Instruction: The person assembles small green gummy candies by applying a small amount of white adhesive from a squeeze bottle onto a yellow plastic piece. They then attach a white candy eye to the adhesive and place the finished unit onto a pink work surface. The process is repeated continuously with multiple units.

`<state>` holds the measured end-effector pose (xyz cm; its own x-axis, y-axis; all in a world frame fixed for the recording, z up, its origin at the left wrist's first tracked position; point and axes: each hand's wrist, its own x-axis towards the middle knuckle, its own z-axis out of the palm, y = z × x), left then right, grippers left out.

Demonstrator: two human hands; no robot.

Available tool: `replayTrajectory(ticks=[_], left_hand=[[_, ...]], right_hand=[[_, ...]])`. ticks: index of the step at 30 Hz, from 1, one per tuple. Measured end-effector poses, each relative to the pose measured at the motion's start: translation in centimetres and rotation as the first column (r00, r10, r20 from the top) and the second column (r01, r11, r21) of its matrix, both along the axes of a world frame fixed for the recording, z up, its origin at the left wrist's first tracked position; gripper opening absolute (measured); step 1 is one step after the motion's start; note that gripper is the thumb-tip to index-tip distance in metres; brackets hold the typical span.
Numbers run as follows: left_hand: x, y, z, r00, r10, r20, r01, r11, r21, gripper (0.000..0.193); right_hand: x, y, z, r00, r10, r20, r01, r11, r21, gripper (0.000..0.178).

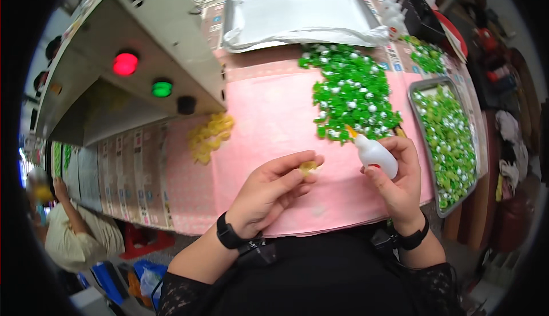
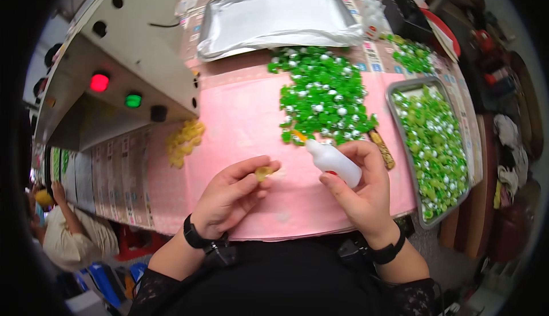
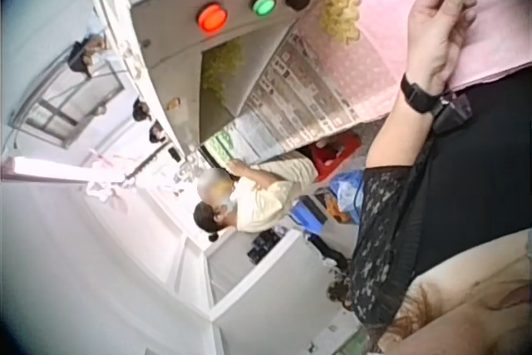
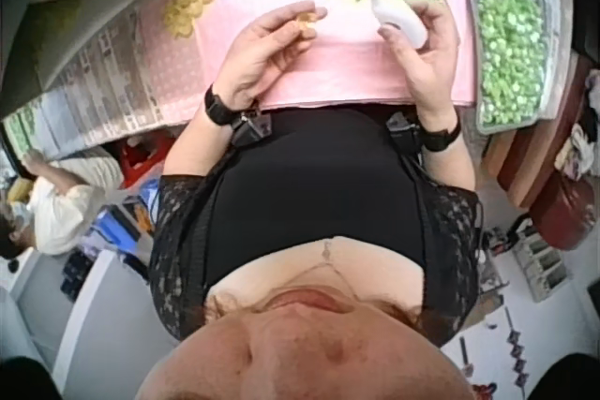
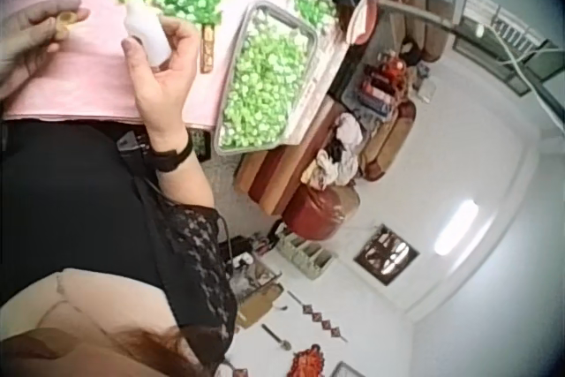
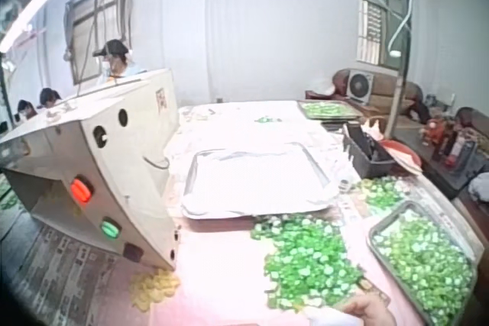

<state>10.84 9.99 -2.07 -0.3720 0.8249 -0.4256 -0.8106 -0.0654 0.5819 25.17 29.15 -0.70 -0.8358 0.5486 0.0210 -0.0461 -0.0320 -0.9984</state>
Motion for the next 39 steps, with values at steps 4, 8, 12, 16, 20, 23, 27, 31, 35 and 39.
replayTrajectory(ticks=[4, 8, 12, 16, 20, 23, 27, 31, 35, 39], left_hand=[[0.2, -0.9, -1.8, 0.997, -0.026, 0.075, 0.015, 0.991, 0.134, 0.038], [0.5, -1.1, -2.5, 0.988, -0.018, 0.153, -0.011, 0.982, 0.187, 0.041], [0.6, -1.1, -2.3, 0.990, -0.004, 0.142, -0.021, 0.985, 0.174, 0.042], [0.5, -1.1, -2.7, 0.989, 0.006, 0.148, -0.034, 0.981, 0.192, 0.041], [0.4, -1.2, -3.2, 0.982, 0.006, 0.190, -0.051, 0.971, 0.232, 0.039], [0.4, -1.2, -3.2, 0.980, 0.008, 0.198, -0.056, 0.969, 0.239, 0.037], [0.4, -1.1, -3.1, 0.979, 0.010, 0.201, -0.060, 0.969, 0.240, 0.036], [0.4, -1.1, -3.1, 0.980, 0.013, 0.197, -0.061, 0.970, 0.237, 0.036], [0.5, -1.1, -2.9, 0.981, 0.013, 0.194, -0.057, 0.973, 0.223, 0.037], [0.5, -1.1, -3.0, 0.983, 0.008, 0.186, -0.049, 0.974, 0.220, 0.038]], right_hand=[[-0.1, 0.5, 0.6, 0.976, -0.038, -0.213, 0.083, 0.976, 0.202, 0.039], [-0.2, 0.2, 1.1, 0.963, 0.056, -0.263, 0.090, 0.855, 0.511, 0.042], [-1.1, -0.7, 2.1, 0.964, 0.092, -0.248, 0.094, 0.757, 0.647, 0.034], [-1.5, -0.9, 2.4, 0.961, 0.111, -0.253, 0.086, 0.749, 0.656, 0.033], [-1.7, -0.8, 2.6, 0.962, 0.144, -0.231, 0.045, 0.753, 0.656, 0.032], [-1.8, -0.9, 2.6, 0.961, 0.155, -0.227, 0.031, 0.760, 0.650, 0.032], [-1.9, -0.9, 2.8, 0.961, 0.159, -0.227, 0.028, 0.760, 0.649, 0.032], [-2.0, -1.0, 2.7, 0.960, 0.163, -0.226, 0.025, 0.757, 0.653, 0.032], [-2.1, -0.9, 2.8, 0.965, 0.144, -0.220, 0.039, 0.751, 0.659, 0.032], [-1.9, -0.6, 3.1, 0.968, 0.107, -0.227, 0.075, 0.741, 0.667, 0.031]])
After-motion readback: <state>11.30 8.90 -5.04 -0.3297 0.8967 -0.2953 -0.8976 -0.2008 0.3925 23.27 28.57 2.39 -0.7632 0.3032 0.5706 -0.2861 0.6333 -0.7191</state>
